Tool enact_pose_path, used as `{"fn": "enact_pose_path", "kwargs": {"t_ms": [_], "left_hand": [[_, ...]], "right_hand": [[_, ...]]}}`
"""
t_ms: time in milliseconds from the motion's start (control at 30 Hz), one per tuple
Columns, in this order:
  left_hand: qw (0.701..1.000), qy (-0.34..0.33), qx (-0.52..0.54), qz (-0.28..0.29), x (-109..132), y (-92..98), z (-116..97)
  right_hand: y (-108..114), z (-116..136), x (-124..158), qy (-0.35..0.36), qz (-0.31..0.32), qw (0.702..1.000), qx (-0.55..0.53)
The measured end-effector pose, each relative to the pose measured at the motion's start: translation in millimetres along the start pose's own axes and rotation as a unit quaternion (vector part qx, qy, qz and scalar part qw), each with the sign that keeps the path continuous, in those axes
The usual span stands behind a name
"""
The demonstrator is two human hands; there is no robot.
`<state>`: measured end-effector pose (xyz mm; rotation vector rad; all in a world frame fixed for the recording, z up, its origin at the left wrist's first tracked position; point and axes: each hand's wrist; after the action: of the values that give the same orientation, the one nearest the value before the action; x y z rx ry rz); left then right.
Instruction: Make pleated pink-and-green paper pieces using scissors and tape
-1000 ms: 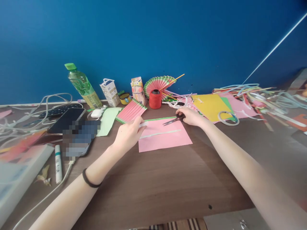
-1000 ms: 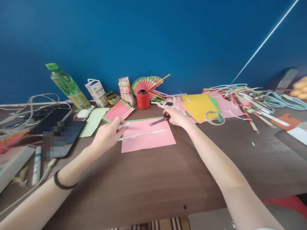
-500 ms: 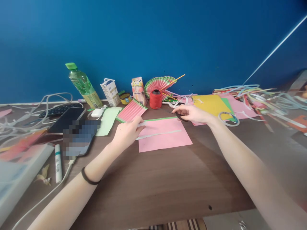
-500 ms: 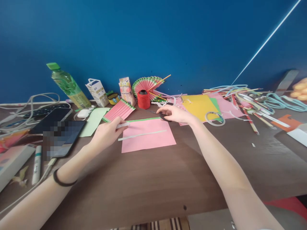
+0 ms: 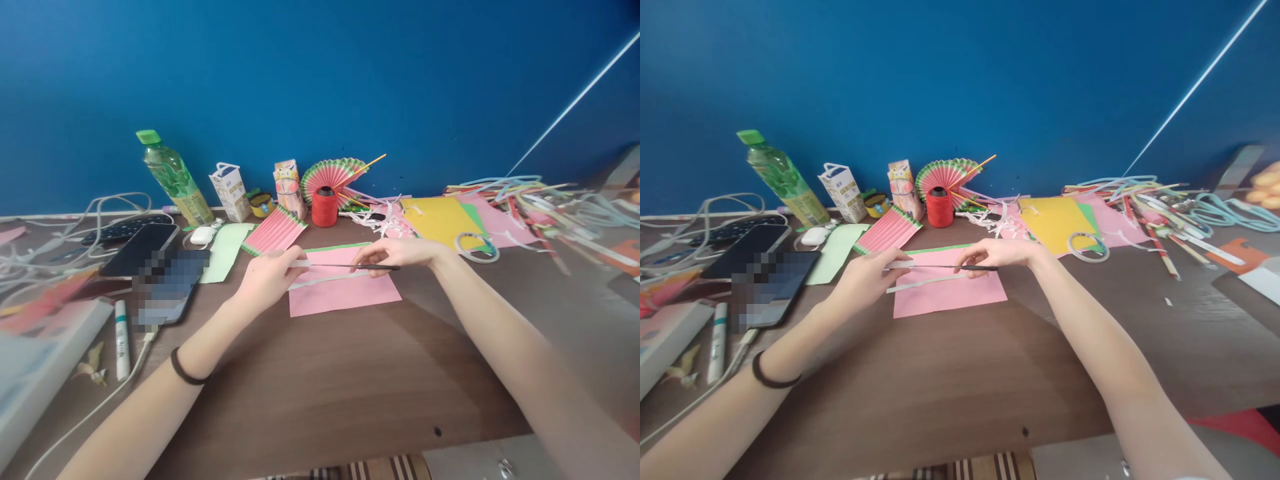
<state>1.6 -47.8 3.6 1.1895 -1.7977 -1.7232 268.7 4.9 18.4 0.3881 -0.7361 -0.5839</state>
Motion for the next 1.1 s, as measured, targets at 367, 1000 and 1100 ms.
{"fn": "enact_pose_path", "kwargs": {"t_ms": [367,1000,1100], "left_hand": [[1.000,-0.018,-0.013,0.009,0.3,-1.2,-2.0],[0.999,-0.028,-0.019,0.003,0.1,-3.2,0.0],[0.999,-0.028,-0.022,0.003,0.3,-3.7,0.1]], "right_hand": [[-1.1,-3.4,-6.8,0.005,-0.010,1.000,0.001],[-5.1,2.4,-4.5,-0.005,-0.047,0.999,0.017],[-5.6,4.2,-3.5,-0.005,-0.046,0.999,0.018]]}}
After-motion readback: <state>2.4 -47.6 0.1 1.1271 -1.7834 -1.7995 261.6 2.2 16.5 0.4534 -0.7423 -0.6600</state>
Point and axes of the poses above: each hand's wrist, its own x-axis away from the middle knuckle, its own y-axis out of the back of the hand, z = x × y, and after that the axes turned 15 degrees about -y, right-handed
